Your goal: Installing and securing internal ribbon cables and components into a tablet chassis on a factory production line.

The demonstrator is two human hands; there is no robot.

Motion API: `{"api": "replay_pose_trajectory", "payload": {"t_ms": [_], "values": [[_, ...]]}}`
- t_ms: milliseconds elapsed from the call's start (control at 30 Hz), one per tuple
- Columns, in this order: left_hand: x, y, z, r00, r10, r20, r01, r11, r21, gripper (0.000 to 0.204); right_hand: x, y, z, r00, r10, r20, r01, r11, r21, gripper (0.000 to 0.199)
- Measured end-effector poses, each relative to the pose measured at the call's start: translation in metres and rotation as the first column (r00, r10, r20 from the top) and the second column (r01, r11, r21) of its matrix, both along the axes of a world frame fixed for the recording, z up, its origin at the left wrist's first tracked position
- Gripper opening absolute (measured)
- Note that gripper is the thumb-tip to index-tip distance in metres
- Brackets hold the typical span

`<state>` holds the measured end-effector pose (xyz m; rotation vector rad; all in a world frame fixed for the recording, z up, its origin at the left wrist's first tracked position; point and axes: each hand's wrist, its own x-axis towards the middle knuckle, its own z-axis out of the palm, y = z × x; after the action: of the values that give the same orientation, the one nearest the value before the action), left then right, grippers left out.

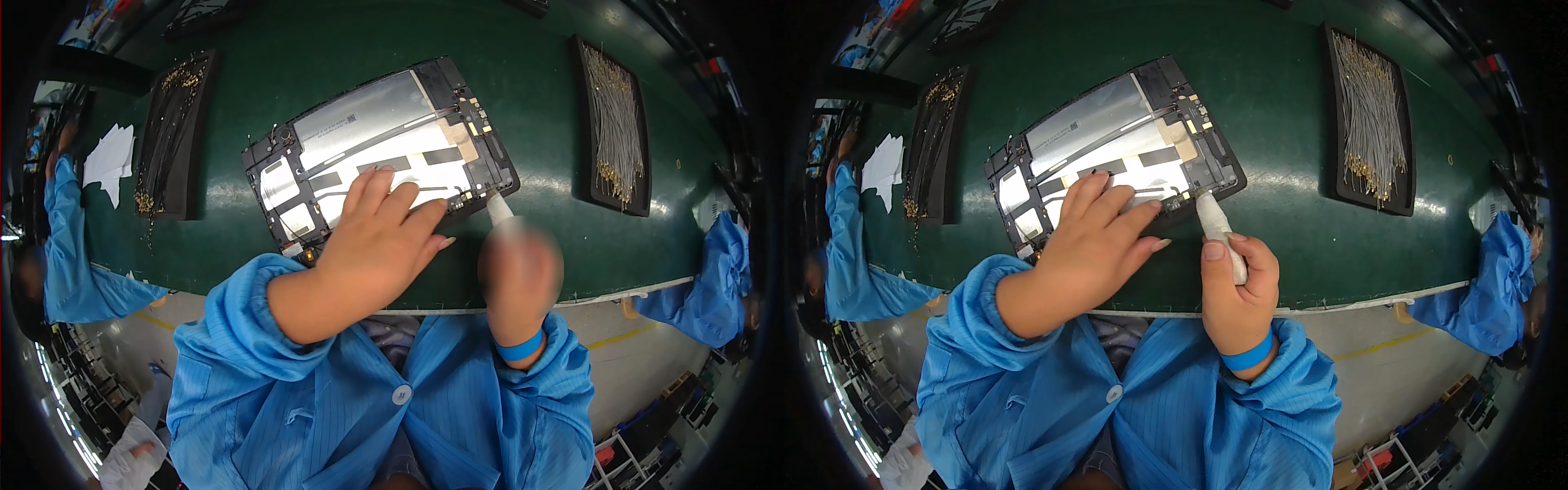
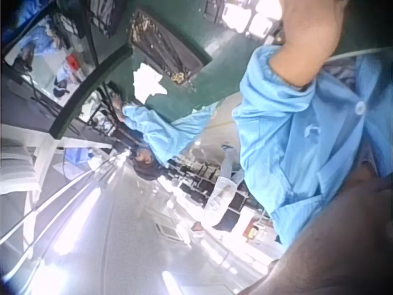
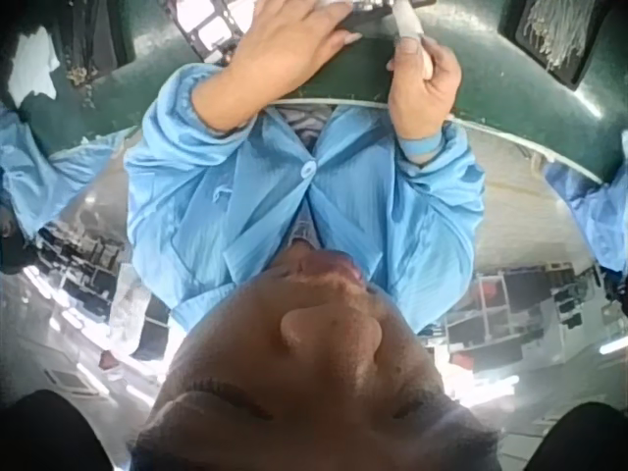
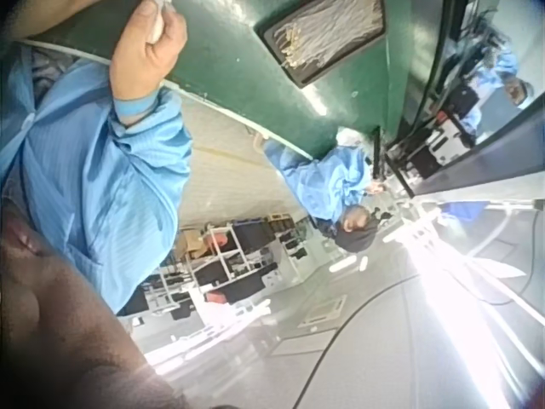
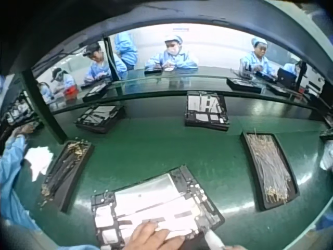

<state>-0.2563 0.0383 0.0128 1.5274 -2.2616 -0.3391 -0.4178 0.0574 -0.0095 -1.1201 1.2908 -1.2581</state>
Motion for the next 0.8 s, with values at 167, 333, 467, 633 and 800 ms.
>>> {"api": "replay_pose_trajectory", "payload": {"t_ms": [167,333,467,633,800], "values": [[-0.010,0.004,-0.007,0.998,-0.030,0.059,0.031,0.999,-0.024,0.032,0.000,0.000,0.004,0.998,-0.031,0.062,0.026,0.997,0.073,0.025],[-0.012,0.001,-0.011,0.994,-0.019,0.110,0.031,0.994,-0.103,0.031,0.000,0.002,0.003,0.955,0.132,-0.265,-0.107,0.988,0.108,0.031],[-0.010,0.000,-0.009,0.997,-0.040,0.066,0.043,0.998,-0.052,0.026,0.004,0.003,0.001,0.958,0.137,-0.251,-0.109,0.986,0.123,0.030],[-0.018,0.000,-0.013,0.987,0.037,0.156,-0.023,0.996,-0.088,0.030,0.004,0.004,-0.006,0.978,0.069,-0.195,-0.065,0.998,0.024,0.035],[-0.007,0.001,-0.009,0.999,-0.019,0.043,0.022,0.998,-0.057,0.028,0.003,0.005,-0.008,0.970,0.091,-0.223,-0.083,0.996,0.044,0.035]]}}
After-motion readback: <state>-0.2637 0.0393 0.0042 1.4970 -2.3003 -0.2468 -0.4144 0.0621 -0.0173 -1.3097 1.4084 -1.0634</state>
